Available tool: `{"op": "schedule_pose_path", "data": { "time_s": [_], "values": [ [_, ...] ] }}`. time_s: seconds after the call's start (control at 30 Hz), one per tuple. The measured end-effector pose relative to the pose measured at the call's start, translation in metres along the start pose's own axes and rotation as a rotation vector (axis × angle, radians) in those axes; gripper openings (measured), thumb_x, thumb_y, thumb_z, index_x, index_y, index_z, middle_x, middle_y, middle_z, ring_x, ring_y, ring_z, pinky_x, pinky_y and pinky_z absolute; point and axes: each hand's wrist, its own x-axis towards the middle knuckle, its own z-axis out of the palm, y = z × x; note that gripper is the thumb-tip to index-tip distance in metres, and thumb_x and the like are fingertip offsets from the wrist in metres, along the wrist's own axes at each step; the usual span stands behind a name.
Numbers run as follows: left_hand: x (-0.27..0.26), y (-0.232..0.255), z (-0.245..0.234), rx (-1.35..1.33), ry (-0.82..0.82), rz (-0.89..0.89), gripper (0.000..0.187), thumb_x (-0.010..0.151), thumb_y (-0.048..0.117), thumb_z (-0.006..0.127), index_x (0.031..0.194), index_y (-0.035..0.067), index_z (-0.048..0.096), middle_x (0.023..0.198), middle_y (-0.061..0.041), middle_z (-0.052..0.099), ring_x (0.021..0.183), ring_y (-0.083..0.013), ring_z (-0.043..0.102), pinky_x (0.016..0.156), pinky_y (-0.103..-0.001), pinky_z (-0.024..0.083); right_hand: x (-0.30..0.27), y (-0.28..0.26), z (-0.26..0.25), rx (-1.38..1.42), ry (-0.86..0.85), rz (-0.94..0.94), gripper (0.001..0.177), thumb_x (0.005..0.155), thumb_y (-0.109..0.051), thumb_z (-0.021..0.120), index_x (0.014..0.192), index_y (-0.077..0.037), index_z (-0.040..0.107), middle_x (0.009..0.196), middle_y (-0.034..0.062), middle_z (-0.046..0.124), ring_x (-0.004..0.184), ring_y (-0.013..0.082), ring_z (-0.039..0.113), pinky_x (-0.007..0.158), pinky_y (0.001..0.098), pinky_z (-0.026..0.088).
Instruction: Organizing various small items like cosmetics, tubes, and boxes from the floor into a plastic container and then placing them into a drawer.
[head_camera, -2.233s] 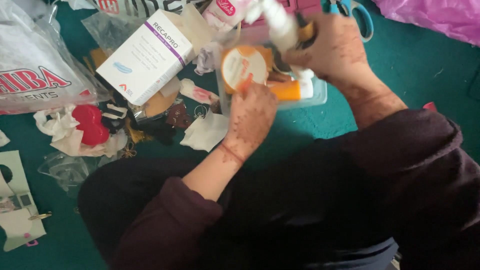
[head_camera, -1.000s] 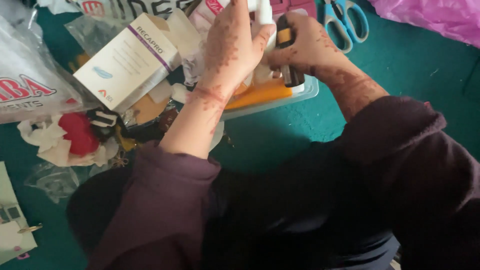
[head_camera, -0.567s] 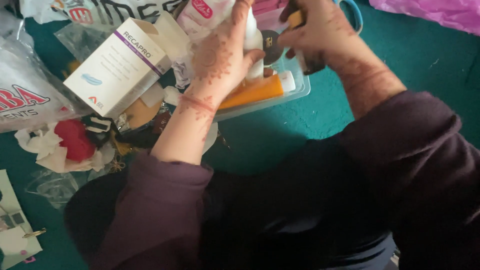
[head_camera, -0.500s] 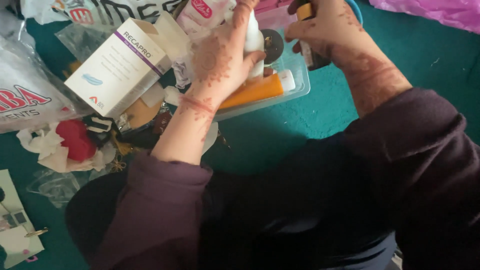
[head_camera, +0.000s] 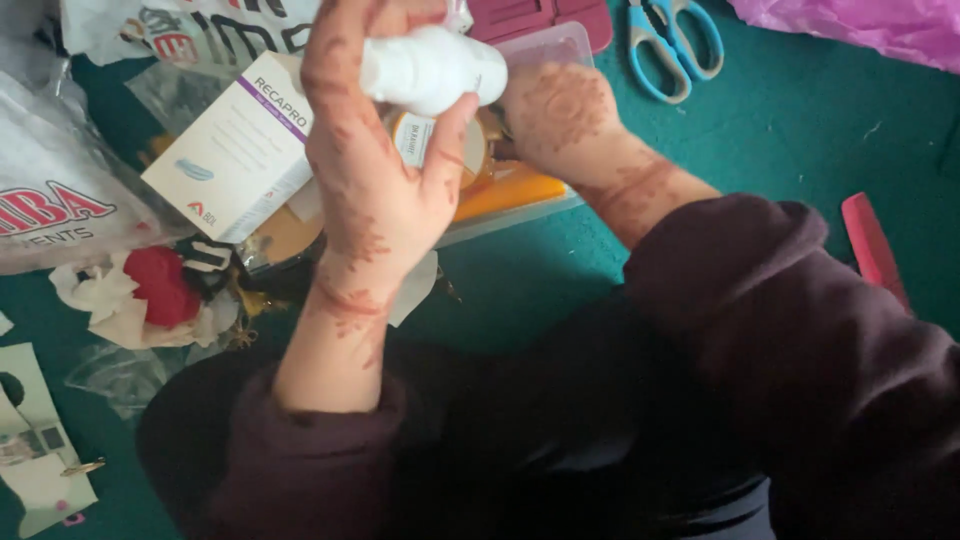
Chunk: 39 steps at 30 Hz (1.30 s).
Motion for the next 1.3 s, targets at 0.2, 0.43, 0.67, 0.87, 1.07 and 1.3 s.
{"op": "schedule_pose_path", "data": {
  "time_s": [0.2, 0.43, 0.67, 0.87, 1.07, 1.3],
  "values": [
    [-0.006, -0.001, -0.005, -0.231, 0.35, 0.008, 0.074, 0.108, 0.005, 0.086, 0.155, 0.024, 0.032, 0.156, -0.004, 0.042, 0.142, -0.0328, 0.071, 0.123, -0.051, 0.071, -0.009, -0.011, -0.03, 0.215, -0.083, -0.084, 0.034, 0.091, -0.03, 0.069, 0.124, -0.037, 0.073, 0.101, 0.0063, 0.076, 0.087, 0.0392, 0.073, 0.07, 0.0503, 0.058],
    [-0.01, -0.009, -0.023, -0.226, 0.483, -0.117, 0.083, 0.108, 0.006, 0.091, 0.16, 0.028, 0.03, 0.163, -0.002, 0.042, 0.15, -0.0254, 0.069, 0.094, -0.037, 0.072, 0.009, -0.024, -0.021, 0.095, -0.253, -0.027, 0.02, 0.09, -0.039, 0.068, 0.103, -0.027, 0.078, 0.105, 0.0082, 0.076, 0.099, 0.0367, 0.073, 0.075, 0.0488, 0.059],
    [-0.01, -0.006, -0.018, -0.352, 0.421, -0.113, 0.081, 0.107, 0.004, 0.089, 0.157, 0.029, 0.031, 0.162, 0.003, 0.039, 0.151, -0.0209, 0.063, 0.12, -0.042, 0.074, 0.018, -0.051, -0.022, 0.004, -0.468, 0.198, 0.031, 0.098, -0.029, 0.054, 0.124, -0.03, 0.071, 0.122, 0.004, 0.074, 0.113, 0.0327, 0.072, 0.086, 0.0457, 0.056],
    [-0.012, -0.009, -0.017, -0.345, 0.357, -0.142, 0.084, 0.109, 0.004, 0.089, 0.161, 0.032, 0.029, 0.159, 0.0, 0.044, 0.154, -0.0207, 0.06, 0.122, -0.04, 0.073, 0.007, -0.048, -0.021, -0.055, -0.456, 0.171, 0.025, 0.103, -0.025, 0.053, 0.108, -0.018, 0.076, 0.108, 0.0042, 0.077, 0.101, 0.0281, 0.075, 0.081, 0.0404, 0.058],
    [-0.015, -0.01, -0.008, -0.283, 0.331, -0.229, 0.083, 0.104, 0.019, 0.09, 0.159, 0.033, 0.03, 0.159, 0.002, 0.053, 0.148, -0.0202, 0.065, 0.109, -0.036, 0.073, 0.005, -0.047, -0.02, -0.096, -0.393, 0.069, 0.018, 0.1, -0.021, 0.058, 0.103, -0.018, 0.076, 0.102, 0.0007, 0.078, 0.095, 0.0264, 0.076, 0.078, 0.0395, 0.058],
    [-0.008, 0.001, -0.002, -0.277, 0.197, -0.05, 0.07, 0.113, 0.01, 0.079, 0.158, 0.028, 0.029, 0.149, -0.002, 0.063, 0.146, -0.0164, 0.066, 0.116, -0.031, 0.069, 0.013, -0.045, 0.009, -0.092, -0.364, 0.123, 0.021, 0.094, -0.025, 0.065, 0.113, -0.023, 0.072, 0.113, -0.0026, 0.075, 0.112, 0.0262, 0.07, 0.084, 0.0378, 0.057]
  ]
}}
